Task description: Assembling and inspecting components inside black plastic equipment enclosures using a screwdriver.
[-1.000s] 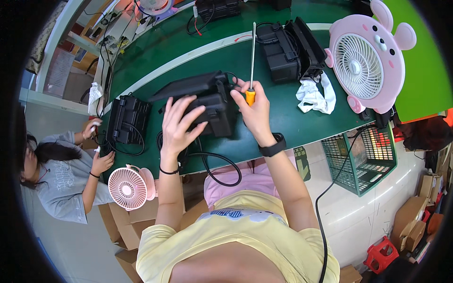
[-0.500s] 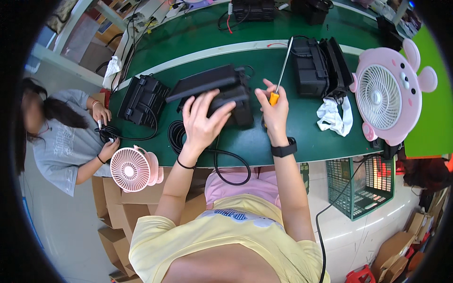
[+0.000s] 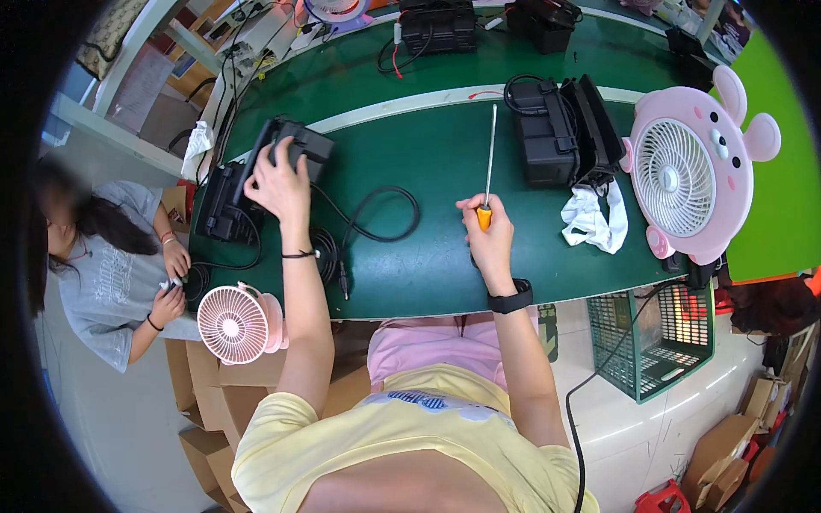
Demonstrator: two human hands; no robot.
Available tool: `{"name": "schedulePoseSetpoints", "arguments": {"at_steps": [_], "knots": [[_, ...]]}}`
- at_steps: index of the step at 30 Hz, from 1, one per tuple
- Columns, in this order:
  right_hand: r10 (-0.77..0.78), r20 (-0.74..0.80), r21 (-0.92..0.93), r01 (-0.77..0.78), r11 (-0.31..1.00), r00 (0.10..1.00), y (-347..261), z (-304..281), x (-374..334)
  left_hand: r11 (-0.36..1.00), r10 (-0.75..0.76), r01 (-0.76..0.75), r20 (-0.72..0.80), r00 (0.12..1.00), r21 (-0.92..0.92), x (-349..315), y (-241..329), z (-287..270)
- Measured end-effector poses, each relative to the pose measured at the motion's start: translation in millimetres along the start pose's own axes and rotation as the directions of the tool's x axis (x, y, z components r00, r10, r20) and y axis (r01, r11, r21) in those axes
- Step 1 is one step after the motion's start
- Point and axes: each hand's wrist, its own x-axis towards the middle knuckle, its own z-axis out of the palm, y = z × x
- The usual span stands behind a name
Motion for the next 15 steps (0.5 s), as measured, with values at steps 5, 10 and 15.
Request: {"name": "schedulePoseSetpoints", "arguments": {"at_steps": [5, 10, 15], "knots": [[-0.013, -0.012, -0.014, 0.013, 1.0, 1.0, -4.3, -0.7, 0.0, 0.969, -0.08, 0.086, -0.035, 0.996, 0.232, 22.0, -25.3, 33.2], [-0.086, -0.043, -0.029, 0.084, 0.996, 0.995, 2.4, -5.4, -1.8, 0.991, 0.033, -0.033, -0.006, 0.999, -0.128, 32.2, 17.6, 27.2], [-0.023, -0.057, 0.031, 0.025, 0.999, 0.998, 4.0, -1.8, -6.8, 0.771, 0.332, -0.127, 0.223, 0.917, -0.623, 60.3, 97.4, 61.1]]}}
